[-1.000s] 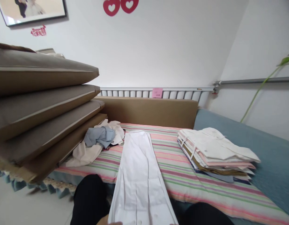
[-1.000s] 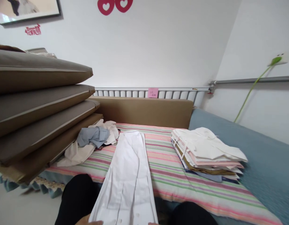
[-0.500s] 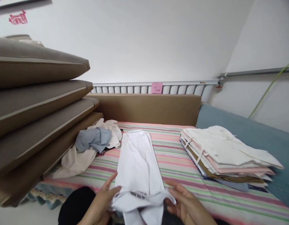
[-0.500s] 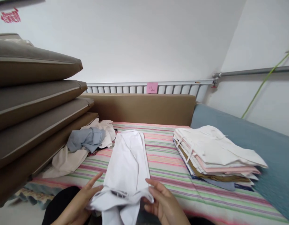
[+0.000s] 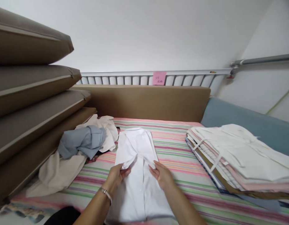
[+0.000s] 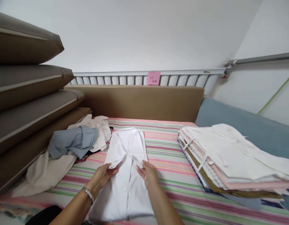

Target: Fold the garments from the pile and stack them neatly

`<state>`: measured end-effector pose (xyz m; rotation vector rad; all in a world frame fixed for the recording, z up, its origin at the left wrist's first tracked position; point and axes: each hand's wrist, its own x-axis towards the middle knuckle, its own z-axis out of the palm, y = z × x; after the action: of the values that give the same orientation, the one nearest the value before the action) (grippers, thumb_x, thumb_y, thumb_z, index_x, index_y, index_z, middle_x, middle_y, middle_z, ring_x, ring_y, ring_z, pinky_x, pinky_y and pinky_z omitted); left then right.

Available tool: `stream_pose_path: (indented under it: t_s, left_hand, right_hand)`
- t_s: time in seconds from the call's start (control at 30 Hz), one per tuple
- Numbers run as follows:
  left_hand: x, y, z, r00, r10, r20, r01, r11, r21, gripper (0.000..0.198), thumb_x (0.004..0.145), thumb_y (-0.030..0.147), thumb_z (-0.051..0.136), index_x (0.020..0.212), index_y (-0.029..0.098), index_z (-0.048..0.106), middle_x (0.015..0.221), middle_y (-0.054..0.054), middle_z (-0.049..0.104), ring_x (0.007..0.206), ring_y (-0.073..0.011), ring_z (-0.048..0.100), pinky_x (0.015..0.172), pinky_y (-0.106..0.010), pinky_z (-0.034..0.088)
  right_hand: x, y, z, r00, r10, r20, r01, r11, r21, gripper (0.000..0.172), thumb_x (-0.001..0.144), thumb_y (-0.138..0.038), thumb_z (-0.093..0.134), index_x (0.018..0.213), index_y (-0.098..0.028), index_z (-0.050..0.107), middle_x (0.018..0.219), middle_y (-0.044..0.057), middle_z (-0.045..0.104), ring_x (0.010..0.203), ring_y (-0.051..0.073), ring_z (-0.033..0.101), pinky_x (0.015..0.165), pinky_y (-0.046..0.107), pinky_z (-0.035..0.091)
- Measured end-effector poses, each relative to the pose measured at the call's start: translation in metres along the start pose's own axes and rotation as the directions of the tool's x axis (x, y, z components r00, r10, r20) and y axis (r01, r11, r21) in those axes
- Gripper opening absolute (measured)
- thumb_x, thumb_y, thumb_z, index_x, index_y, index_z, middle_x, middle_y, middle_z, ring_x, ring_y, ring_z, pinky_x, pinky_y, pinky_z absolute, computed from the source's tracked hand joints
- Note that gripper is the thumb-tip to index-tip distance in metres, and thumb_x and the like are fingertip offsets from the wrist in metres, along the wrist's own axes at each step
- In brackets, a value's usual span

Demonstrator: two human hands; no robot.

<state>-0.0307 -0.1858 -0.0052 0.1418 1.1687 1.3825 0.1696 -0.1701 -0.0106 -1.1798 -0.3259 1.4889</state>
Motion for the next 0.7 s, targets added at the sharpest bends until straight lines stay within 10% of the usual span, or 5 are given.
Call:
stream_pose_path:
  t_s: [0.2,0.3,0.47,0.57,0.7]
  left_hand:
    - [-0.012,0.011,0.001,0.996,0.075,0.051,-0.074,0.997,-0.029,0.021,0.083,0.017,0.051,0.101,0.008,0.055,0.090,-0.014,0.067,0.073,-0.0202,0.068,0.071,-0.033,0.056]
    - [-0.019,0.003,-0.004,0.933,0.361,-0.005,-0.357,0.924,0.136,0.043,0.084,0.024,0.051,0.126,0.016,0.041,0.124,-0.016,0.054,0.103,-0.0225,0.061,0.089,-0.038,0.050]
    - [-0.031,-0.025,-0.007,0.597,0.601,0.532,-0.770,0.243,0.589,0.046,0.083,0.026,0.050,0.129,0.022,0.046,0.142,-0.008,0.040,0.135,-0.0241,0.028,0.112,-0.044,0.020]
    - [-0.032,-0.037,-0.003,0.602,0.381,0.702,-0.727,-0.104,0.679,0.046,0.086,0.024,0.041,0.132,0.024,0.045,0.147,-0.006,0.033,0.138,-0.0259,0.018,0.113,-0.049,0.011]
    - [-0.029,-0.043,-0.002,0.678,0.303,0.669,-0.602,-0.294,0.743,0.049,0.087,0.032,0.039,0.137,0.031,0.037,0.150,-0.005,0.024,0.139,-0.0320,0.012,0.109,-0.059,0.006]
  right_hand:
    - [0.001,-0.003,0.004,0.996,-0.085,0.027,0.086,0.996,-0.009,0.033,0.072,-0.015,0.058,0.104,-0.016,0.051,0.087,0.003,0.064,0.087,0.019,0.066,0.082,0.032,0.054]
    - [-0.009,0.005,0.007,0.957,-0.273,0.098,0.289,0.925,-0.247,0.048,0.072,-0.030,0.061,0.117,-0.018,0.049,0.114,0.009,0.061,0.109,0.023,0.057,0.096,0.039,0.046]
    - [-0.028,0.021,0.003,0.687,-0.425,0.589,0.697,0.156,-0.700,0.041,0.083,-0.038,0.045,0.118,-0.022,0.057,0.132,0.008,0.052,0.129,0.025,0.037,0.111,0.047,0.022]
    - [-0.026,0.030,-0.002,0.682,-0.295,0.669,0.659,-0.148,-0.737,0.043,0.086,-0.037,0.040,0.127,-0.028,0.050,0.141,0.004,0.041,0.135,0.024,0.026,0.111,0.051,0.013]
    - [-0.010,0.041,-0.015,0.728,-0.266,0.632,0.542,-0.341,-0.768,0.049,0.088,-0.046,0.037,0.133,-0.029,0.042,0.145,0.005,0.033,0.137,0.025,0.021,0.110,0.052,0.012]
